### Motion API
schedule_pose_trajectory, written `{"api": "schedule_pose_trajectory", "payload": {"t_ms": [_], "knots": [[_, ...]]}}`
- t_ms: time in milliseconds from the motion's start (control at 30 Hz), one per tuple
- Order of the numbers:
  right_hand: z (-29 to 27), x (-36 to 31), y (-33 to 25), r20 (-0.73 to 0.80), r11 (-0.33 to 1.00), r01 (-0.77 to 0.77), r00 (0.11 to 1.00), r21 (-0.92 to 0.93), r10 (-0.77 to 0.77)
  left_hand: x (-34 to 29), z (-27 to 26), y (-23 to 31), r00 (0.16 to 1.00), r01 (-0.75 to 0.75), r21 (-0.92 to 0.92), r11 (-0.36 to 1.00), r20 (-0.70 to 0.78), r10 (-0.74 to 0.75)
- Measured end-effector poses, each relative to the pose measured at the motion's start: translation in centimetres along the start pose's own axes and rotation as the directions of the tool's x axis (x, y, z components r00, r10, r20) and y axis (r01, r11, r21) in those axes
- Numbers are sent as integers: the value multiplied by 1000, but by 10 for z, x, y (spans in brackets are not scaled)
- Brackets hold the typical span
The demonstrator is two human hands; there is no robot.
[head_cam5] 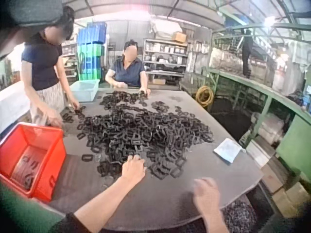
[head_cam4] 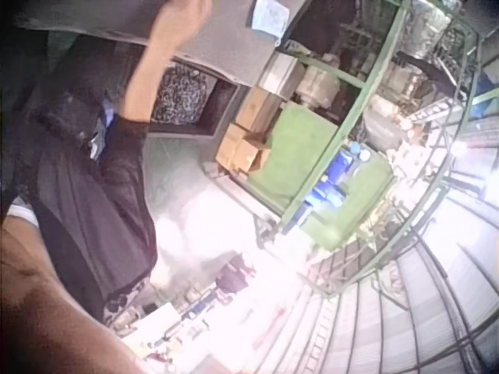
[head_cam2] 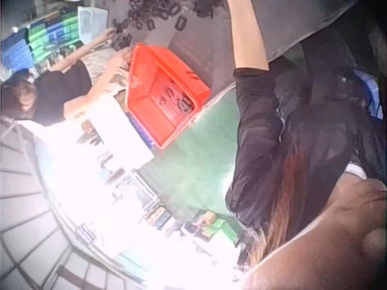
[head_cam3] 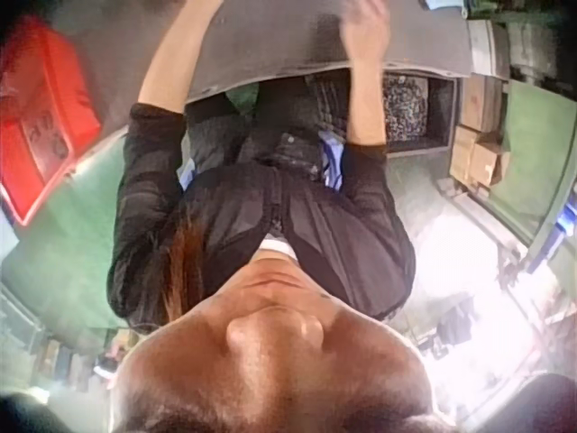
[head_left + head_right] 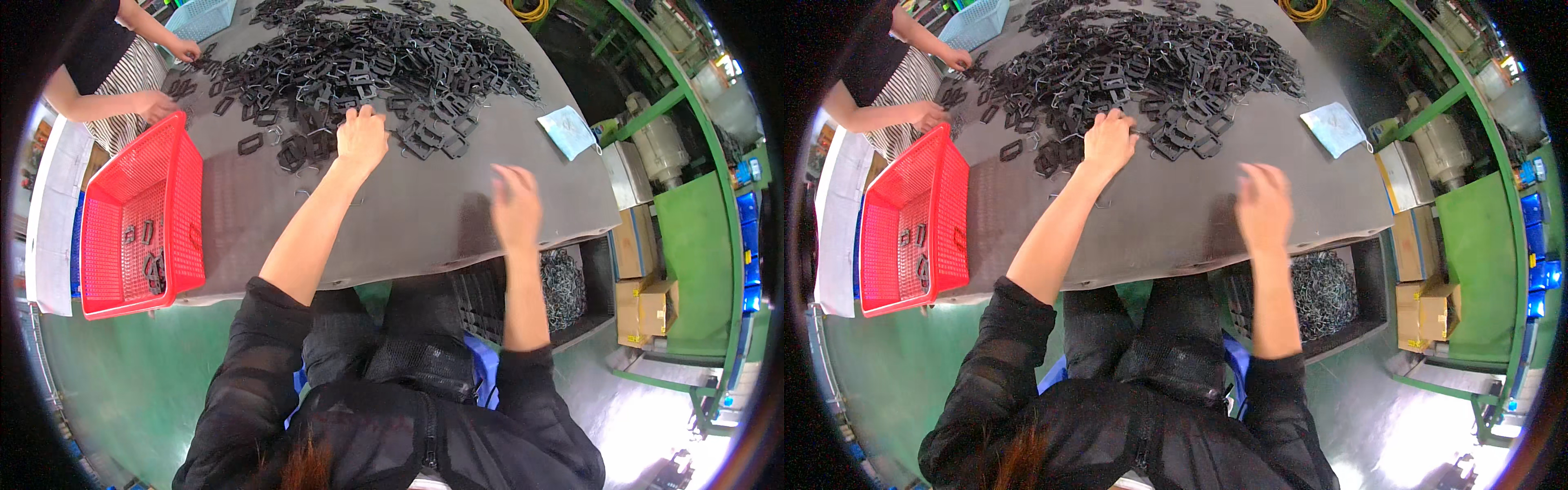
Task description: The person sits at a table and uses their hands to insert metal wire pieces into black plastic buckle components one at a time, placing the assembled units into a red basket.
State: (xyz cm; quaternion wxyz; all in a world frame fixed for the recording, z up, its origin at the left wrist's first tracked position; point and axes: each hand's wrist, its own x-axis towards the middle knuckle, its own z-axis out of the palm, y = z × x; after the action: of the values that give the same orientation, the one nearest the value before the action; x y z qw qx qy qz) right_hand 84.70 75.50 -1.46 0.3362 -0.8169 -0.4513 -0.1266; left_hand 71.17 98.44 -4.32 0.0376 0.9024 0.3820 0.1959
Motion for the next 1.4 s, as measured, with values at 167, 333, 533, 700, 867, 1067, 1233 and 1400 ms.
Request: {"api": "schedule_pose_trajectory", "payload": {"t_ms": [167, 333, 533, 700, 867, 1067, 1233, 1400], "knots": [[104, 45, -59, 69, 974, 192, 977, 122, -201, 3, -7, -3, 1000, 20, -187, 982, -9, -22], [97, 52, -78, 173, 839, -26, 982, 544, -82, 0, -51, -17, 996, 23, -658, 753, -48, -72], [86, 57, -58, 335, 848, -212, 941, 485, 43, 8, -58, -15, 993, 90, -541, 836, 109, -36], [84, 53, -51, 420, 883, -219, 907, 414, 28, 17, -54, -41, 891, 254, -531, 809, 454, 19], [102, 48, -81, 401, 896, -60, 906, 441, -137, 9, -84, -70, 904, 282, -229, 932, 389, -178], [112, 50, -103, 368, 919, 278, 853, 279, -369, -43, -90, -60, 952, 162, -81, 984, 275, -134], [92, 78, -87, 468, 919, -52, 871, 392, -151, -54, -56, -49, 993, -93, -115, 989, 61, 100], [57, 89, -76, 703, 719, -468, 710, 514, -40, -38, -40, -53, 955, -259, 66, 964, 164, 246]]}}
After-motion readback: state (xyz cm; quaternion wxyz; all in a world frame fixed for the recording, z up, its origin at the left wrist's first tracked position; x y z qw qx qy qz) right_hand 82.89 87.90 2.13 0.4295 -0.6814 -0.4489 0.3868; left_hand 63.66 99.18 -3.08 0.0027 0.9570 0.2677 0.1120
